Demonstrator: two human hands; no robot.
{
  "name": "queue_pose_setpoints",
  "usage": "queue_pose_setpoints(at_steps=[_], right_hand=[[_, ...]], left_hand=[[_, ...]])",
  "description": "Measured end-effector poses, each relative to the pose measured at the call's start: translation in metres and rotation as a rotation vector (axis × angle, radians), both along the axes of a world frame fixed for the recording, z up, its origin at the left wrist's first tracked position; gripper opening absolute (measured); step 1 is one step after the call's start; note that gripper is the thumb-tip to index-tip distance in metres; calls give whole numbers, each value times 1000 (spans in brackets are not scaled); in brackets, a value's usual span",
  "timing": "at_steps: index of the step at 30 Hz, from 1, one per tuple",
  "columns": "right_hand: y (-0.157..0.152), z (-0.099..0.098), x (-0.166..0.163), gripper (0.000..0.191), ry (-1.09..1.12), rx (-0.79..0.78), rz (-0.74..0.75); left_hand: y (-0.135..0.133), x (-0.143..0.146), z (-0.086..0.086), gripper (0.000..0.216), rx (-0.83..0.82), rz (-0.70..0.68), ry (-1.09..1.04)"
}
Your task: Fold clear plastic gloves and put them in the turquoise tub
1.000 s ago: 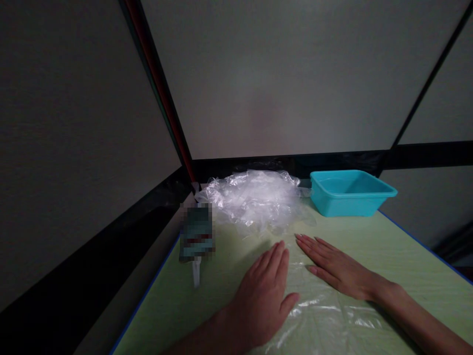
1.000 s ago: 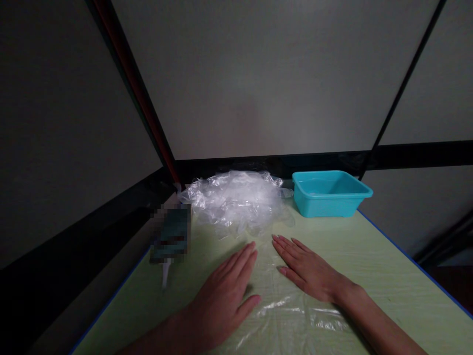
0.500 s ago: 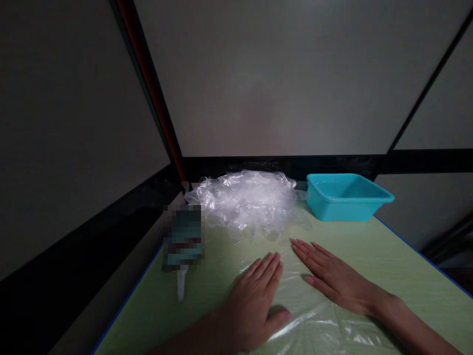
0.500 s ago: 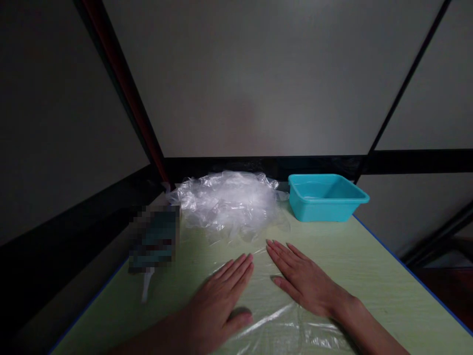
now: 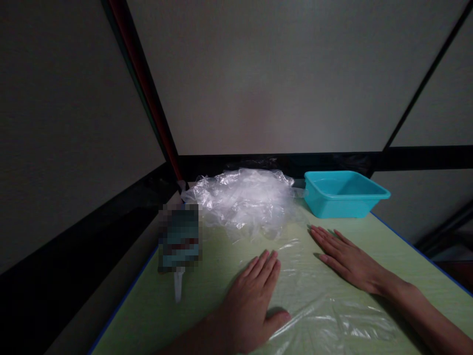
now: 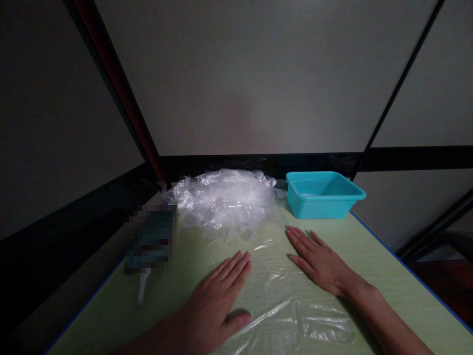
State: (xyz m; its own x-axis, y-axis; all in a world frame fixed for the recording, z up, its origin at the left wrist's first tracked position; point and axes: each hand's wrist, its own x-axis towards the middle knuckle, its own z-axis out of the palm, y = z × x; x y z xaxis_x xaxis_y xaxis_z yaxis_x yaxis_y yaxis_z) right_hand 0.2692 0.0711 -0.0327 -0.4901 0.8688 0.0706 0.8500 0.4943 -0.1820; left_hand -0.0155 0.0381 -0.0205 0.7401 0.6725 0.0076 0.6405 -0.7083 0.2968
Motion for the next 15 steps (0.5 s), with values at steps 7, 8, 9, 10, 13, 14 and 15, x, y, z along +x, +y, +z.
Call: queue_pose_setpoints(at_steps=[7,8,9,10,13,14,15], right_hand=[[-6,12,-32,56,40,-63,201],[-6,11,-36,56,39,-71,218],[-5,10,-38,56,42,-76,227],[-5,8,-39,56,48,-79,228],[-4,5,-38,56,58,-86,216],[-4,5,-37,55,57,-89,214],[-4,5,-37,55,55,-91,214]], left_hand=[[0,0,0,74,-11,10,-15],[0,0,0,74,-12,11,-16],[0,1,0,74,-12,11,-19],[0,0,0,74,-12,9,-23],[1,-1,-1,74,-26,8,-15],[2,-2,0,76,-36,15,-4],[2,-3,0,77,-48,27,10]])
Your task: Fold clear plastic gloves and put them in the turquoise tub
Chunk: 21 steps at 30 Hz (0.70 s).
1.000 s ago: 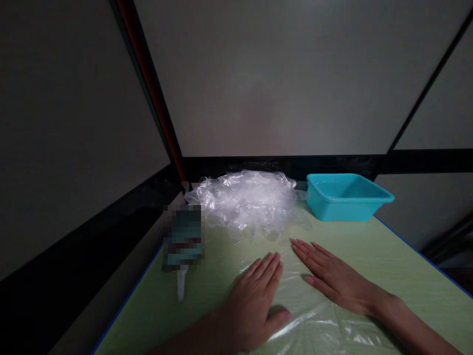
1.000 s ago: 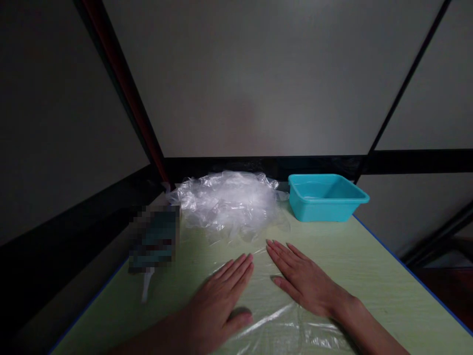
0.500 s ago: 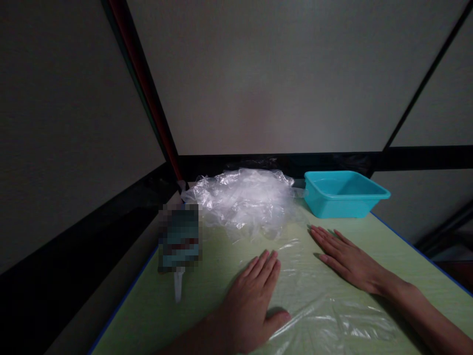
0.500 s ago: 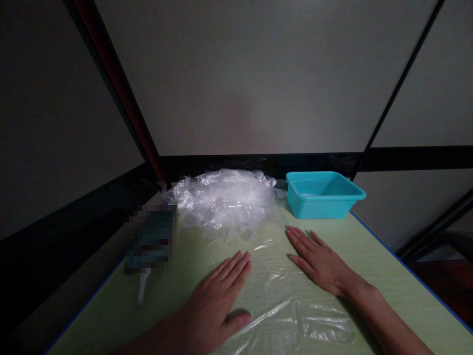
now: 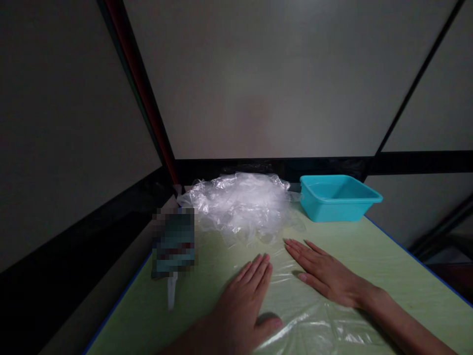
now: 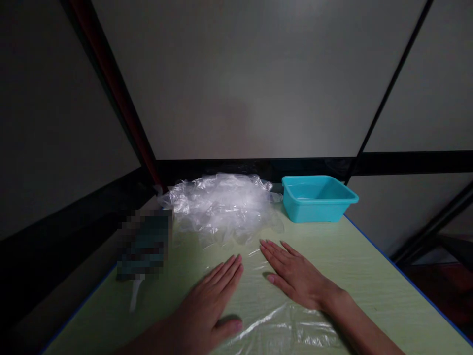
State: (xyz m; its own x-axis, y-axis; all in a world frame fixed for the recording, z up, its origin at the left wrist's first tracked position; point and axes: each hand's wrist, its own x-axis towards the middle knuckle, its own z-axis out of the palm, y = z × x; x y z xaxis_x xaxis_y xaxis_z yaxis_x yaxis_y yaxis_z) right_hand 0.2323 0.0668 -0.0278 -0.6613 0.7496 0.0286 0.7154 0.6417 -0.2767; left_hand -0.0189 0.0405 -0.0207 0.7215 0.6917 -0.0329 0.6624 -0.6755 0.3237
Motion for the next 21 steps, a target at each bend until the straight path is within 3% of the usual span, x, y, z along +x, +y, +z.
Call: queue_pose_setpoints(at_steps=[4,15,21], right_hand=[[0,2,0,55,-10,-8,-2],[2,0,1,55,14,-26,-2],[2,4,5,54,89,-41,-44]], left_hand=[[3,-9,4,82,-51,27,36],[16,-29,19,75,-190,-67,-1],[22,-29,11,58,-128,86,-223]])
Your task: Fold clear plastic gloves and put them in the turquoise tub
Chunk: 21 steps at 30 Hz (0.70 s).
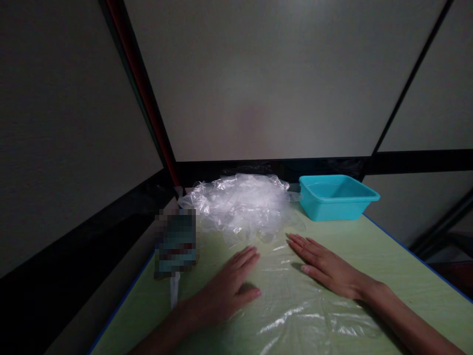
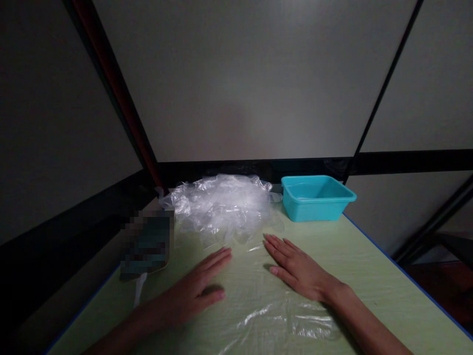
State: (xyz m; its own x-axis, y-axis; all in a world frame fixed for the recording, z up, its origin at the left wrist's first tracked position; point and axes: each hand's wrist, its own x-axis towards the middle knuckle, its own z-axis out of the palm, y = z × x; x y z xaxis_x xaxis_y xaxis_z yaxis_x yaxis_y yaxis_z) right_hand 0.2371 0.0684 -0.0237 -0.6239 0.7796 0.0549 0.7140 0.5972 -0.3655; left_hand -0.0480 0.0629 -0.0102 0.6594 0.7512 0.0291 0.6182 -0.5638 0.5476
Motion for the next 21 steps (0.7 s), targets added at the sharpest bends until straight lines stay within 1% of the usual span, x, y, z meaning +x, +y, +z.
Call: queue_pose_setpoints(at_steps=[4,7,10,13,17,21], right_hand=[[1,5,1,47,203,-26,-143],[9,5,-3,37,349,-6,-254],[23,1,-9,29,366,2,-351],[35,-6,-15,22,358,-1,-405],[40,-11,-24,11,403,-21,-414],[38,-9,-28,12,484,-73,-392]], left_hand=[[9,4,-10,35,90,199,-197],[15,7,-14,23,92,275,-278],[18,9,-16,21,68,297,-315],[19,8,-17,22,41,287,-337],[18,8,-18,20,-25,299,-372],[19,8,-16,16,-63,321,-418]])
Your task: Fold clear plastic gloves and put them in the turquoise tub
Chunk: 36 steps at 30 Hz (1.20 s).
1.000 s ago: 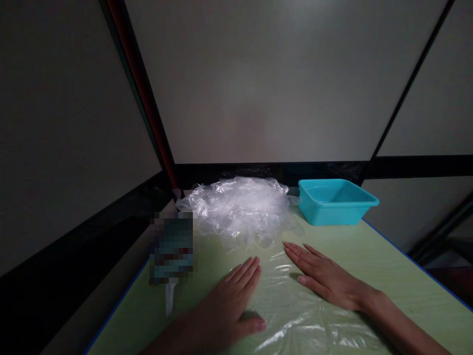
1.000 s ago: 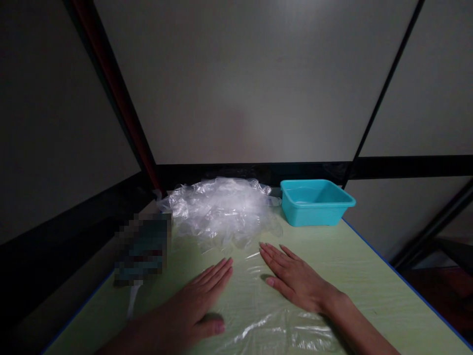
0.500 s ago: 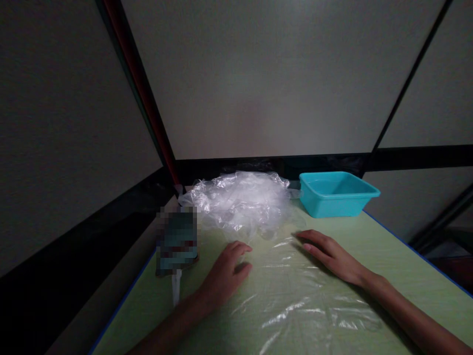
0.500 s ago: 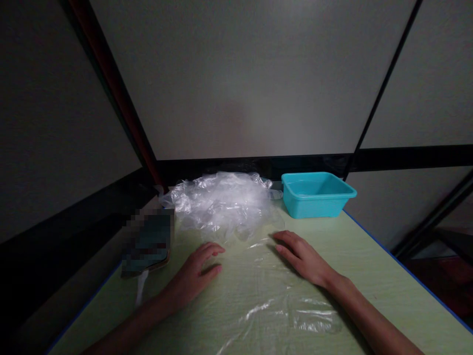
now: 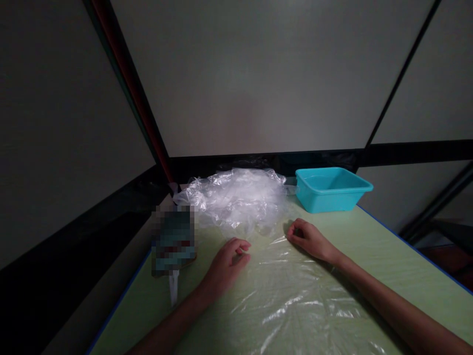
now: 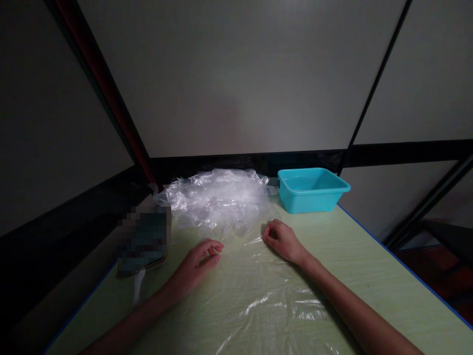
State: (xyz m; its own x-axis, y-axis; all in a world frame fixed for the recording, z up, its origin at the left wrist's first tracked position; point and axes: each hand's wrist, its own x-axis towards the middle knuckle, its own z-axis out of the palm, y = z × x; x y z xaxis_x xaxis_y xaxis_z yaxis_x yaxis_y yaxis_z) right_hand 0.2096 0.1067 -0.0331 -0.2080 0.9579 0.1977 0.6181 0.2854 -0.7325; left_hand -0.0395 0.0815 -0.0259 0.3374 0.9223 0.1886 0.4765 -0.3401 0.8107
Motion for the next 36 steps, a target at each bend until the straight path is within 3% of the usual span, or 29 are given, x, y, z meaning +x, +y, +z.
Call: queue_pose_setpoints(at_steps=[7,10,13,17,20,24,28,32,36], right_hand=[[-13,25,9,23,213,-97,186],[-24,39,15,23,352,-278,397],[-33,46,20,23,347,-465,555],[-36,44,21,27,304,-567,574],[-38,43,13,30,259,-450,465],[-51,46,-5,34,-65,-86,281],[-70,42,-11,60,-367,12,424],[-84,30,-5,74,-484,64,511],[-90,22,-3,78,-508,109,507]], left_hand=[[1,0,1,20,-22,-6,-83],[1,-2,2,25,-44,-35,-112],[1,-2,4,33,-54,-43,-103],[-1,-1,4,35,-15,11,-70],[-3,1,5,30,32,52,-17],[-9,4,6,15,198,56,122],[-26,7,13,39,364,-72,328],[-44,11,18,60,276,-278,475],[-49,14,13,63,227,-380,551]])
